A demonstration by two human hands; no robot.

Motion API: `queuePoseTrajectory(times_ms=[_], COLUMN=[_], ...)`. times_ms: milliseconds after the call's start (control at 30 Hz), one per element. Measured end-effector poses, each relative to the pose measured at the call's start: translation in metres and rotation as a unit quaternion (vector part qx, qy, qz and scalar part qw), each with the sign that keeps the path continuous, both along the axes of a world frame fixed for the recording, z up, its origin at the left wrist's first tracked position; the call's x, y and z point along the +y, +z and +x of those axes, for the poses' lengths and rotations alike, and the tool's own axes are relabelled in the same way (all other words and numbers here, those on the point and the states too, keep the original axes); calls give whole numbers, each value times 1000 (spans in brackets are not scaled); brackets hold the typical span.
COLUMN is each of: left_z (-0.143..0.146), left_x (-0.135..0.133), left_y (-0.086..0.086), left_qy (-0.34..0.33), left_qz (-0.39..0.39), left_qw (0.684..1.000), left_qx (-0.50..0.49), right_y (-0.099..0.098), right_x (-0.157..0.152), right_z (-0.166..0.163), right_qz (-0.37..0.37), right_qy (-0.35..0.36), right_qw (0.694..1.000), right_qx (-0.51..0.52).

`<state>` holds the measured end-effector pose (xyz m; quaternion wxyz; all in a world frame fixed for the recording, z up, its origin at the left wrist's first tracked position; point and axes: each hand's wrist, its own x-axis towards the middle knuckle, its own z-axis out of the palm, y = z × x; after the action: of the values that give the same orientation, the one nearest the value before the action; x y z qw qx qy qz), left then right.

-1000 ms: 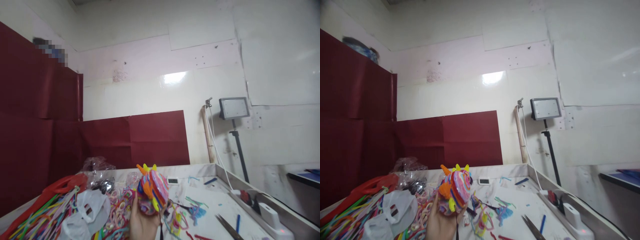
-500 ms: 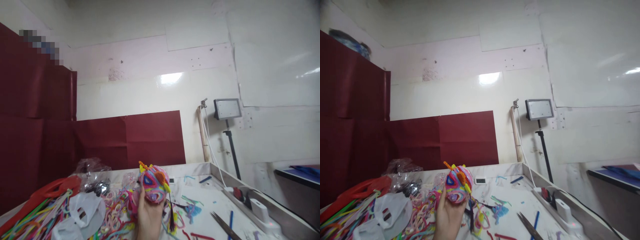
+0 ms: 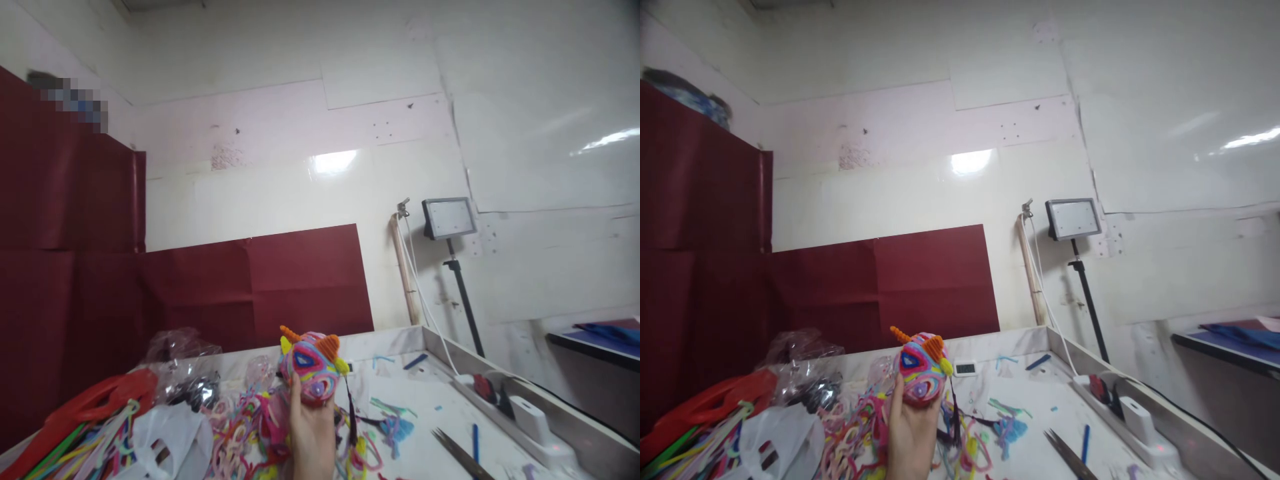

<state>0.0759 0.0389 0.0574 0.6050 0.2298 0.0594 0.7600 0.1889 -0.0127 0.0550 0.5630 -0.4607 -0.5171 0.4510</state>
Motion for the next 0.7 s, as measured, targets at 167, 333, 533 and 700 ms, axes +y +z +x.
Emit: queuePoseTrajectory(times_ms=[167, 333, 533, 700], left_z=[-1, 6, 12, 14], left_x=[12, 13, 11, 14], left_y=[1, 8, 16, 19], left_qy=[-3, 3, 27, 47], left_qz=[3, 14, 20, 8], left_qw=[1000, 1000, 999, 997], left_qx=[2, -14, -41, -59], right_y=[19, 11, 8, -9], right_x=[38, 40, 48, 23], right_z=[-79, -97, -66, -6], right_qz=[41, 48, 53, 42], right_qy=[20, 21, 2, -45], right_qw=[999, 997, 996, 994], right_qx=[-16, -51, -74, -87])
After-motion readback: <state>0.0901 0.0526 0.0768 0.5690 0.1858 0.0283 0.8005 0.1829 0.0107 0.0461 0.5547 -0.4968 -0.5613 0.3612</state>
